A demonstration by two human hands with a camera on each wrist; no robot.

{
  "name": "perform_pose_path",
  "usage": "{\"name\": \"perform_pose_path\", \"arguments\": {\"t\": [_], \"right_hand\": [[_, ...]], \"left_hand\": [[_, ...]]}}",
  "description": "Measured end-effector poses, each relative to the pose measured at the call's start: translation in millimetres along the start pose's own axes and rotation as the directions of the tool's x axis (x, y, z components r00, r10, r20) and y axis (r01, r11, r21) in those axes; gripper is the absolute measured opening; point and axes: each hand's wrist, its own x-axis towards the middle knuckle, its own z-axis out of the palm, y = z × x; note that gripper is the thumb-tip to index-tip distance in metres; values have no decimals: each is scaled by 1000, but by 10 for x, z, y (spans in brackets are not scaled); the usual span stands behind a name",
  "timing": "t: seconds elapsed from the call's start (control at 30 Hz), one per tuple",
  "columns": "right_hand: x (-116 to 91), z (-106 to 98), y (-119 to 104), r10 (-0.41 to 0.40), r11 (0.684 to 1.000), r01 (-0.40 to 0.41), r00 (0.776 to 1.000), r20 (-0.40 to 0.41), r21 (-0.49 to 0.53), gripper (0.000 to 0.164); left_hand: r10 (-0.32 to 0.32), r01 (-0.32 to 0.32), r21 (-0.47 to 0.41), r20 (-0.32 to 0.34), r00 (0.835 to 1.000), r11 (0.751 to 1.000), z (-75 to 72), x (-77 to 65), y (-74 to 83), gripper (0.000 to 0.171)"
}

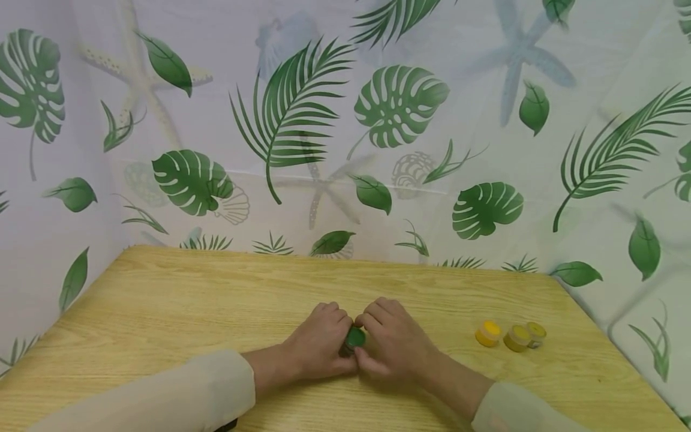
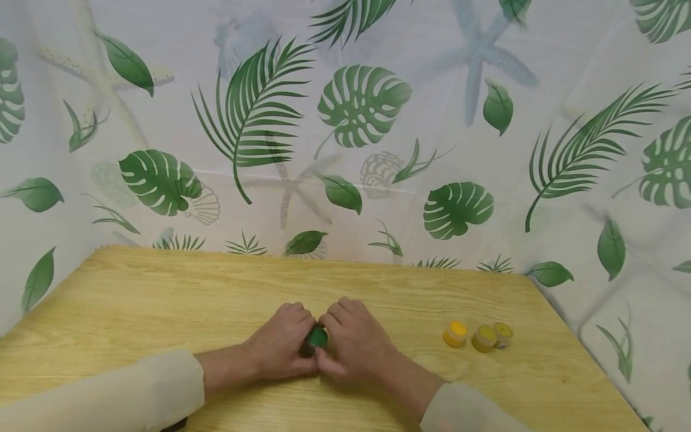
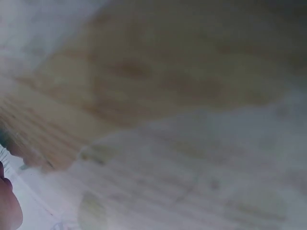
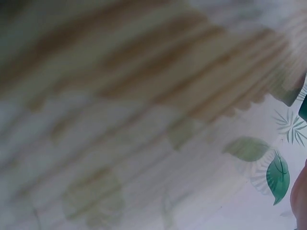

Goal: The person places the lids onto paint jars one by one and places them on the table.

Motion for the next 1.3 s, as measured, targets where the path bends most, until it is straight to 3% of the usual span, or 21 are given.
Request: {"name": "perform_pose_path", "arguments": {"t": [0.53,0.73,0.93,1.1,1.2,1.3], "right_hand": [[-6,34,-24,19,999,-20,1000,-11,-45,28],[-8,44,-28,14,998,-16,999,-28,-63,30],[-9,32,-35,23,994,-25,999,-27,-102,46],[-28,7,-29,24,990,-27,999,-23,-135,54],[-21,-2,-38,16,994,-17,1000,-7,-107,42],[-14,-6,-49,16,996,-15,1000,11,-89,36]], "left_hand": [[36,-36,28,-23,999,999,-18,-12,11,34],[83,-80,67,-47,995,995,-31,-11,26,33],[128,-122,99,-60,990,988,-31,-6,53,35],[67,-65,42,-40,997,997,-18,3,49,36],[23,-23,13,-47,999,1000,-16,-2,30,37],[24,-24,11,-63,998,1000,-9,-9,13,36]]}}
